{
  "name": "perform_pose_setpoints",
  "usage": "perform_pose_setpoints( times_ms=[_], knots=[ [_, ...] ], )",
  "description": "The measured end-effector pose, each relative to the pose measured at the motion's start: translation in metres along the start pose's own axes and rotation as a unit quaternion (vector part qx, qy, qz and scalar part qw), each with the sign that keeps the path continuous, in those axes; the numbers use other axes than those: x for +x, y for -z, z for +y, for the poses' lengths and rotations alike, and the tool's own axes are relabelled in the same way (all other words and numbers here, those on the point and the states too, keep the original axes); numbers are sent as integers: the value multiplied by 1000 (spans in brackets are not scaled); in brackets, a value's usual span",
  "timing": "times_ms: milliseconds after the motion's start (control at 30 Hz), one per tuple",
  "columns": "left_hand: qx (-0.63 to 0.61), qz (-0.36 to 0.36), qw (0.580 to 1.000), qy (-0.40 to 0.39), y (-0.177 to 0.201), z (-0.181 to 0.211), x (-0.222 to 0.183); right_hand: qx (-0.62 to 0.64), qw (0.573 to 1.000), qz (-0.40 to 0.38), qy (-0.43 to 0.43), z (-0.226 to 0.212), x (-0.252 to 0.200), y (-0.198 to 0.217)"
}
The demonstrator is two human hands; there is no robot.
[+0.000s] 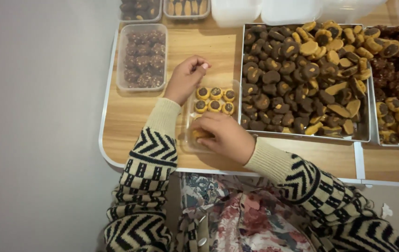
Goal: Arranging and packing various types of cookies from a large tray into smaller plastic containers.
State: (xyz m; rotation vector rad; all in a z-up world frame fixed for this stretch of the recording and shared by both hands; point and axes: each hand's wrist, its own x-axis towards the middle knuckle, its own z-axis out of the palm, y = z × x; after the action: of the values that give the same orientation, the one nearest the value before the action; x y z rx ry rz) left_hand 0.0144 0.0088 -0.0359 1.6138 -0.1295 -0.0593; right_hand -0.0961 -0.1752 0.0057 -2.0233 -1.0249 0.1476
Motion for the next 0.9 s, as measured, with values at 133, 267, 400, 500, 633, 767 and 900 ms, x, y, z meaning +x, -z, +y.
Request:
perform_pose_setpoints(
  times_ms=[133, 267, 400, 500, 633, 767, 900],
  knots=[
    [9, -6, 1000, -7, 1, -4, 2, -36, 999, -32, 5, 12, -2, -14],
    [13, -1, 1000, -7, 0, -3, 1, -34, 998, -56, 6, 8, -1, -13],
    [-8, 2, 1000, -13, -4, 1, -2, -10, 999, -48, 12, 15, -4, -20],
    [-11, 3, 1000, -16, -2, 0, -1, -16, 999, -36, 31, 18, -4, -25],
    [22, -8, 999, -39, -1, -1, -1, -88, 994, -19, 54, 15, -5, -23],
    [-1, -8, 1000, -23, -1, -3, 1, -132, 990, -10, 45, 11, -6, -16],
    [-4, -5, 1000, -16, -2, 2, -2, -147, 988, -13, 41, 2, -7, -10]
  ],
)
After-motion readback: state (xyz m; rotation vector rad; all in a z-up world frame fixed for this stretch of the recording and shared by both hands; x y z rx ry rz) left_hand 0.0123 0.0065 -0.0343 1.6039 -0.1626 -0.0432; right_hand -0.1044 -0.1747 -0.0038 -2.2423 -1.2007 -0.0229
